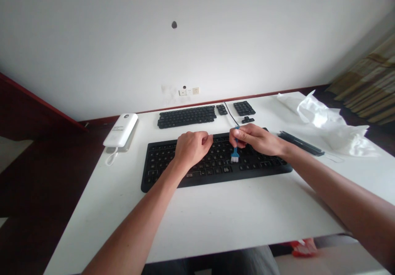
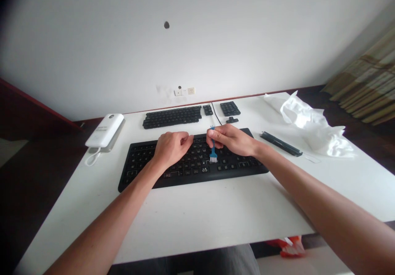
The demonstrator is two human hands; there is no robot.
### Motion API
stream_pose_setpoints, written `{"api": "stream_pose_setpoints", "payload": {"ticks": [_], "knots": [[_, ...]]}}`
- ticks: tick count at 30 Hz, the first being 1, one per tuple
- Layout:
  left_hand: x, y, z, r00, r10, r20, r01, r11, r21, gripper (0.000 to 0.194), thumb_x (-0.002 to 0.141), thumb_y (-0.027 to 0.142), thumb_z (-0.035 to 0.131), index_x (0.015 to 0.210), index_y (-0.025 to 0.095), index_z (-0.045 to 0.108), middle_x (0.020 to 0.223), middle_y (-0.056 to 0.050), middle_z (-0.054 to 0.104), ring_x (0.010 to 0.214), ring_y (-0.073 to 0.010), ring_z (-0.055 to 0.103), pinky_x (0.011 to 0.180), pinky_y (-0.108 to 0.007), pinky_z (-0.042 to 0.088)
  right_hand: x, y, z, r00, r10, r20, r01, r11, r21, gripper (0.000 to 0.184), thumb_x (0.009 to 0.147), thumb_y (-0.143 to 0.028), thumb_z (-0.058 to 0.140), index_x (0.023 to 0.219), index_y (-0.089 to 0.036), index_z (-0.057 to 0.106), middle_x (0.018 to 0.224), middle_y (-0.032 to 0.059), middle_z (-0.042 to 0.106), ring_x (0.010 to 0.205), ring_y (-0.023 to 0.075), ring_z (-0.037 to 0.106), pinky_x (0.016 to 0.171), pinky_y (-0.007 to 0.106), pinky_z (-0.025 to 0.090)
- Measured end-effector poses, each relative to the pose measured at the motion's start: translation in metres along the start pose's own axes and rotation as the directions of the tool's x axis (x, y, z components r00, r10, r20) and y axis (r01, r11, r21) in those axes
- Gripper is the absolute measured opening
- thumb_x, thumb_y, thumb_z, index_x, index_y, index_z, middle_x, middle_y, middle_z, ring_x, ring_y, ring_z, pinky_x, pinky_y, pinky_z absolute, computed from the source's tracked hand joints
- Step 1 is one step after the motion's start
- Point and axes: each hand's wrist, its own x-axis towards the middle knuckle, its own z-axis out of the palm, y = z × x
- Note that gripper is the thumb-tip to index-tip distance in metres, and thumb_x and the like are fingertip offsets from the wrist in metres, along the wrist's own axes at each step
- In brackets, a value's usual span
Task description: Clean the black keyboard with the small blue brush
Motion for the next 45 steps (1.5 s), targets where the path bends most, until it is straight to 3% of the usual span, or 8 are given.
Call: {"api": "stream_pose_setpoints", "payload": {"ticks": [7,11,15,20,24,29,38,45], "knots": [[0.0,0.0,-0.001,1.0,0.004,0.005,-0.004,1.0,-0.006,0.049,0.105,0.046,0.045,0.067,0.023,0.066,0.064,-0.005,0.066,0.062,-0.0213,0.059,0.063,-0.033,0.028,0.0,-0.004,0.003,1.0,0.005,0.007,-0.005,1.0,-0.018,0.06,0.107,-0.062,0.039,0.08,-0.016,0.065,0.065,-0.0003,0.047,0.062,0.0133,0.043,0.063,0.03,0.035],[0.0,0.0,0.0,1.0,0.004,-0.005,-0.004,1.0,-0.009,0.048,0.104,0.046,0.046,0.066,0.023,0.064,0.062,-0.005,0.064,0.06,-0.0209,0.058,0.061,-0.033,0.025,0.0,-0.001,0.003,0.997,0.0,0.078,-0.004,0.999,0.047,0.06,0.107,-0.061,0.038,0.08,-0.016,0.065,0.065,-0.0008,0.046,0.061,0.0131,0.043,0.062,0.03,0.034],[0.0,0.0,0.0,1.0,0.009,-0.011,-0.009,1.0,-0.011,0.049,0.104,0.046,0.046,0.065,0.022,0.063,0.062,-0.004,0.064,0.06,-0.0205,0.057,0.062,-0.034,0.023,-0.001,0.0,0.001,0.999,0.017,0.03,-0.017,1.0,0.008,0.059,0.107,-0.061,0.04,0.079,-0.016,0.065,0.064,-0.0011,0.045,0.061,0.0126,0.043,0.062,0.03,0.034],[-0.001,0.0,0.0,1.0,0.004,-0.013,-0.004,1.0,-0.014,0.048,0.104,0.045,0.046,0.064,0.022,0.061,0.061,-0.004,0.063,0.059,-0.0201,0.055,0.061,-0.034,0.021,-0.001,-0.002,-0.001,0.99,0.032,0.139,-0.039,0.998,0.049,0.06,0.107,-0.063,0.041,0.079,-0.015,0.065,0.064,-0.0013,0.045,0.06,0.012,0.04,0.059,0.029,0.031],[-0.001,0.001,0.0,1.0,0.014,-0.026,-0.015,0.999,-0.034,0.049,0.103,0.044,0.047,0.061,0.021,0.057,0.059,-0.004,0.061,0.056,-0.0184,0.052,0.061,-0.033,0.021,0.0,0.002,-0.006,1.0,0.025,-0.016,-0.023,0.996,0.087,0.059,0.107,-0.061,0.042,0.075,-0.016,0.062,0.059,-0.0023,0.041,0.057,0.0116,0.037,0.058,0.03,0.029],[-0.001,0.001,0.0,0.998,0.021,-0.059,-0.027,0.994,-0.11,0.049,0.101,0.041,0.051,0.058,0.019,0.051,0.053,-0.001,0.053,0.051,-0.0143,0.041,0.059,-0.033,0.019,0.005,0.014,-0.008,0.966,0.046,-0.255,-0.03,0.997,0.068,0.062,0.104,-0.067,0.043,0.068,-0.018,0.057,0.056,-0.0029,0.038,0.054,0.0114,0.032,0.054,0.03,0.026],[-0.006,0.009,-0.003,0.983,0.183,-0.017,-0.181,0.95,-0.253,0.053,0.103,0.047,0.051,0.058,0.018,0.053,0.049,0.003,0.044,0.048,-0.0109,0.03,0.057,-0.031,0.02,0.008,0.015,0.0,0.945,0.047,-0.324,-0.016,0.995,0.099,0.065,0.1,-0.072,0.045,0.066,-0.018,0.056,0.055,-0.0026,0.038,0.053,0.0113,0.033,0.054,0.029,0.027],[-0.014,0.021,-0.005,0.944,0.322,0.064,-0.262,0.856,-0.446,0.061,0.108,0.05,0.043,0.064,0.017,0.069,0.051,0.002,0.057,0.047,-0.0101,0.047,0.058,-0.028,0.032,0.012,0.025,0.0,0.912,0.078,-0.404,-0.009,0.985,0.17,0.066,0.1,-0.074,0.043,0.067,-0.018,0.056,0.054,-0.0028,0.037,0.052,0.0112,0.031,0.054,0.029,0.027]]}}
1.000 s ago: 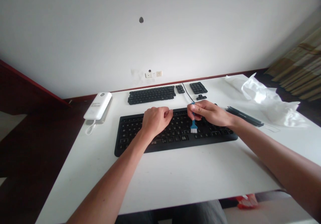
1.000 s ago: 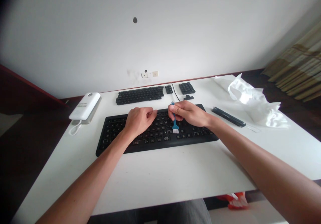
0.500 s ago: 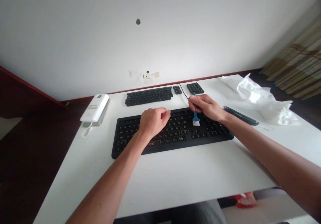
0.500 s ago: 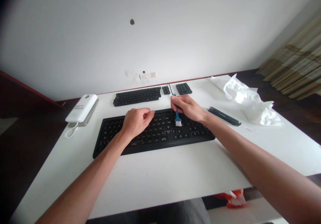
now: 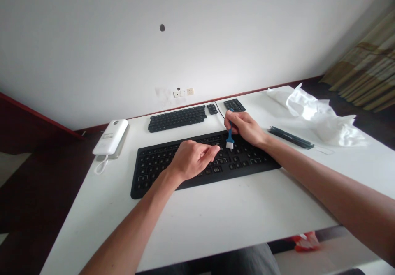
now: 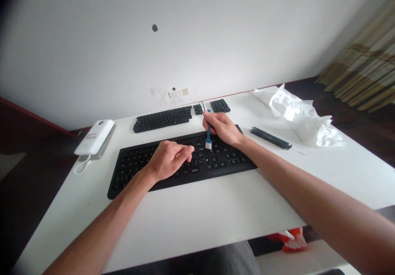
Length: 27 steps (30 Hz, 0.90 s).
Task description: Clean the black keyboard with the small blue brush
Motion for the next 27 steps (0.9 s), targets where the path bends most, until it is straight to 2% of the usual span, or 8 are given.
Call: {"api": "stream_pose_setpoints", "payload": {"ticks": [3,6,10,19,24,27], "knots": [[-0.0009,0.0034,0.0003,0.999,0.025,0.035,-0.024,0.999,-0.048,0.06,0.109,0.049,0.042,0.069,0.018,0.075,0.06,0.0,0.069,0.054,-0.0114,0.057,0.063,-0.027,0.038,0.0003,0.0016,0.0004,1.0,0.005,-0.01,-0.004,1.0,0.024,0.065,0.1,-0.073,0.044,0.068,-0.018,0.056,0.053,-0.0029,0.037,0.052,0.0111,0.03,0.053,0.028,0.026],[-0.0013,0.0046,0.0016,0.998,0.042,0.045,-0.04,0.998,-0.05,0.06,0.109,0.051,0.042,0.075,0.019,0.08,0.063,-0.002,0.072,0.059,-0.0139,0.063,0.066,-0.028,0.041,0.0004,0.0023,0.0008,1.0,-0.004,-0.013,0.005,0.999,0.043,0.066,0.099,-0.074,0.045,0.068,-0.018,0.056,0.053,-0.0026,0.039,0.052,0.0108,0.031,0.053,0.028,0.026],[-0.0015,0.0049,0.0036,0.997,0.05,0.056,-0.048,0.998,-0.028,0.059,0.109,0.052,0.043,0.078,0.02,0.082,0.059,-0.001,0.07,0.058,-0.0142,0.062,0.066,-0.028,0.041,0.0006,0.0033,0.0007,1.0,-0.01,-0.014,0.011,0.997,0.07,0.065,0.099,-0.075,0.046,0.068,-0.018,0.056,0.053,-0.0032,0.038,0.051,0.0104,0.03,0.052,0.028,0.025],[-0.0008,0.0072,0.0046,0.991,0.082,0.102,-0.086,0.996,0.04,0.058,0.11,0.05,0.04,0.083,0.02,0.082,0.068,-0.001,0.074,0.061,-0.0142,0.063,0.067,-0.028,0.042,0.0011,0.0053,0.0002,0.999,-0.036,-0.002,0.036,0.993,0.117,0.066,0.097,-0.076,0.048,0.068,-0.017,0.055,0.053,-0.0037,0.038,0.051,0.0099,0.031,0.051,0.028,0.025],[-0.0012,0.0081,0.0044,0.978,0.066,0.197,-0.093,0.987,0.131,0.054,0.111,0.049,0.038,0.085,0.021,0.077,0.066,0.001,0.069,0.058,-0.0132,0.056,0.069,-0.029,0.039,0.0012,0.0073,0.0007,0.999,-0.042,0.004,0.041,0.991,0.128,0.066,0.098,-0.075,0.046,0.069,-0.017,0.055,0.054,-0.0039,0.037,0.052,0.0098,0.03,0.051,0.027,0.024],[-0.0013,0.0097,0.0041,0.975,0.052,0.217,-0.088,0.984,0.156,0.053,0.112,0.048,0.036,0.086,0.021,0.074,0.068,0.002,0.068,0.059,-0.0133,0.055,0.07,-0.029,0.038,0.0007,0.0074,0.0009,0.998,-0.064,0.007,0.063,0.994,0.094,0.067,0.099,-0.075,0.044,0.069,-0.017,0.055,0.054,-0.0035,0.038,0.052,0.0103,0.032,0.052,0.028,0.026]]}}
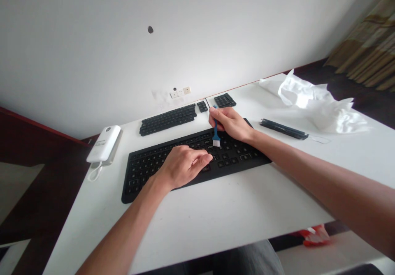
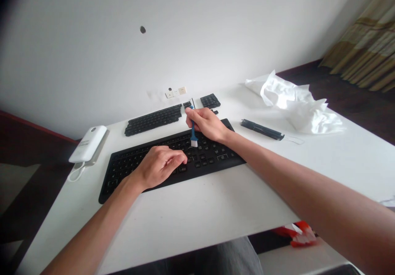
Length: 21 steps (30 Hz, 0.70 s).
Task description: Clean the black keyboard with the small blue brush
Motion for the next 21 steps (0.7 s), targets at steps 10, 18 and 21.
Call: {"api": "stream_pose_setpoints", "payload": {"ticks": [10,18,21], "knots": [[-0.001,0.002,-0.004,0.998,-0.057,-0.022,0.055,0.995,-0.089,0.055,0.112,0.044,0.032,0.087,0.022,0.075,0.07,0.001,0.07,0.064,-0.0144,0.062,0.07,-0.028,0.039,-0.008,-0.02,0.002,0.985,-0.09,0.151,0.127,0.956,-0.263,0.069,0.1,-0.074,0.041,0.071,-0.016,0.066,0.058,-0.0006,0.05,0.056,0.012,0.044,0.058,0.028,0.033],[0.0,-0.009,-0.011,0.935,-0.203,-0.292,0.226,0.973,0.048,0.052,0.109,0.045,0.04,0.066,0.019,0.054,0.054,0.002,0.048,0.051,-0.012,0.039,0.059,-0.03,0.025,-0.008,-0.015,0.003,0.978,-0.025,0.205,0.062,0.982,-0.178,0.066,0.1,-0.072,0.043,0.073,-0.017,0.064,0.056,-0.0029,0.046,0.052,0.0111,0.04,0.054,0.027,0.032],[0.001,-0.015,-0.012,0.902,-0.258,-0.345,0.305,0.948,0.09,0.056,0.106,0.049,0.043,0.059,0.018,0.047,0.051,0.003,0.04,0.05,-0.0117,0.03,0.059,-0.031,0.022,-0.008,-0.015,0.003,0.985,-0.038,0.17,0.073,0.976,-0.206,0.064,0.101,-0.071,0.045,0.072,-0.016,0.064,0.057,-0.0028,0.046,0.053,0.0107,0.04,0.055,0.027,0.032]]}}
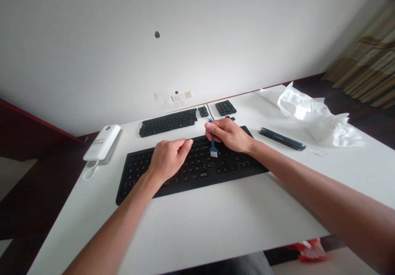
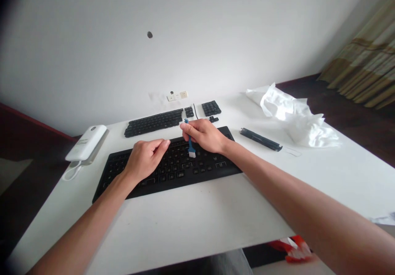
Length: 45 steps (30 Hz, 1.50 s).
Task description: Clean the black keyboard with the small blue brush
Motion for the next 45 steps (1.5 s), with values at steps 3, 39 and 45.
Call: {"api": "stream_pose_setpoints", "payload": {"ticks": [3,39,45], "knots": [[0.001,-0.004,0.003,0.999,-0.052,0.018,0.051,0.999,0.019,0.058,0.105,0.052,0.045,0.057,0.019,0.045,0.049,0.002,0.038,0.049,-0.0119,0.029,0.058,-0.032,0.02,0.0,0.0,0.001,0.999,0.009,0.044,-0.008,1.0,-0.009,0.065,0.101,-0.071,0.045,0.072,-0.016,0.064,0.057,-0.0027,0.047,0.053,0.0109,0.041,0.055,0.027,0.032],[0.001,-0.006,0.008,0.997,-0.065,0.039,0.063,0.997,0.037,0.059,0.102,0.053,0.048,0.056,0.018,0.037,0.048,0.003,0.034,0.049,-0.0118,0.025,0.057,-0.032,0.017,0.003,0.01,0.0,0.959,-0.035,-0.282,-0.002,0.992,-0.129,0.062,0.105,-0.063,0.041,0.063,-0.018,0.05,0.059,-0.001,0.047,0.059,0.0127,0.041,0.063,0.031,0.033],[0.001,-0.006,0.008,0.996,-0.07,0.048,0.068,0.997,0.04,0.059,0.103,0.053,0.047,0.056,0.018,0.038,0.048,0.003,0.034,0.048,-0.0117,0.026,0.057,-0.032,0.016,0.002,0.008,0.001,0.959,-0.023,-0.281,-0.015,0.991,-0.132,0.062,0.105,-0.063,0.041,0.063,-0.019,0.049,0.059,-0.0014,0.046,0.059,0.013,0.041,0.063,0.031,0.032]]}}
